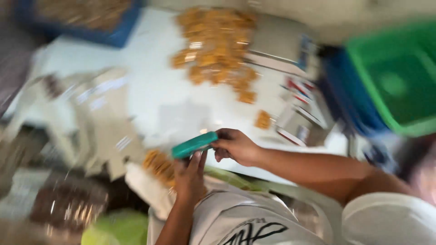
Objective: A worker is manually packaging nut clusters by stapling cardboard headers onto small plastic bags.
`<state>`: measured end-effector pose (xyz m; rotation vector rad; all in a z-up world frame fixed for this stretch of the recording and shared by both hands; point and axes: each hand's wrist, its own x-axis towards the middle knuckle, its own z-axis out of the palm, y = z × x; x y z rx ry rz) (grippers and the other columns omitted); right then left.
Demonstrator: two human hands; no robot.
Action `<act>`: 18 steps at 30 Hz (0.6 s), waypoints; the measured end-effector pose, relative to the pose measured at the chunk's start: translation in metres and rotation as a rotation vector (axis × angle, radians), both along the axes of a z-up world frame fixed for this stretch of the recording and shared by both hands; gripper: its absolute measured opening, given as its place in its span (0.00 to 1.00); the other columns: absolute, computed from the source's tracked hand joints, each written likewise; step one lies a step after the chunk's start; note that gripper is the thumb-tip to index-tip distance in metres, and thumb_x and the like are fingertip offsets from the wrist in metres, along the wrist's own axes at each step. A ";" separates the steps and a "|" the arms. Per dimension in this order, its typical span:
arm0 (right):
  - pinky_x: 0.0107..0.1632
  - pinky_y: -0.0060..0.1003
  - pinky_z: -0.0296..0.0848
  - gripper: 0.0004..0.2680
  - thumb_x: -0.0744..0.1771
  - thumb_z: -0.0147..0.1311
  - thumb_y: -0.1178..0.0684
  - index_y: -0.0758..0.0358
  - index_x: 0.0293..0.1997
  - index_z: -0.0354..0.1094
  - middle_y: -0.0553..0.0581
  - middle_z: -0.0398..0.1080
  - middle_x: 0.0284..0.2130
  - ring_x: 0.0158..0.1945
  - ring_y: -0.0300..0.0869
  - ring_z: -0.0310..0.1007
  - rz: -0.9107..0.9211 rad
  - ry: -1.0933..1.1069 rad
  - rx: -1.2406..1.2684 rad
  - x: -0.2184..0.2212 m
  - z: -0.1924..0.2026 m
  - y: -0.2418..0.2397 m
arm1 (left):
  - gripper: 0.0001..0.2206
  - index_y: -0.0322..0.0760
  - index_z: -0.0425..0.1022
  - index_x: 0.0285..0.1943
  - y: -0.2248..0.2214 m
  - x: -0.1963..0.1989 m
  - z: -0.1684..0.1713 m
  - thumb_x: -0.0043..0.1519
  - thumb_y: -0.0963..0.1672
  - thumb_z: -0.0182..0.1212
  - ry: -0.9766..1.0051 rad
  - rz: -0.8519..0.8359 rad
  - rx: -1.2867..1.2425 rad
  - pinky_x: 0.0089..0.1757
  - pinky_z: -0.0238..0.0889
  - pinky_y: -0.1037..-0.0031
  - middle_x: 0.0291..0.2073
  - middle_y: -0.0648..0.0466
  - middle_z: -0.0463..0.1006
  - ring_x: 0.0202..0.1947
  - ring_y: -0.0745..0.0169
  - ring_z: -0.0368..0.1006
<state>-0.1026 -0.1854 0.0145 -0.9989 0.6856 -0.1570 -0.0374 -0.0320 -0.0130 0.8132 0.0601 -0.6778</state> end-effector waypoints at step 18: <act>0.54 0.43 0.74 0.11 0.66 0.52 0.71 0.74 0.53 0.70 0.63 0.70 0.40 0.46 0.45 0.72 -0.082 0.068 -0.431 -0.281 -0.037 -0.140 | 0.29 0.32 0.52 0.76 -0.021 -0.033 0.002 0.65 0.37 0.57 -0.626 -0.423 0.212 0.63 0.51 0.41 0.66 0.32 0.64 0.69 0.27 0.56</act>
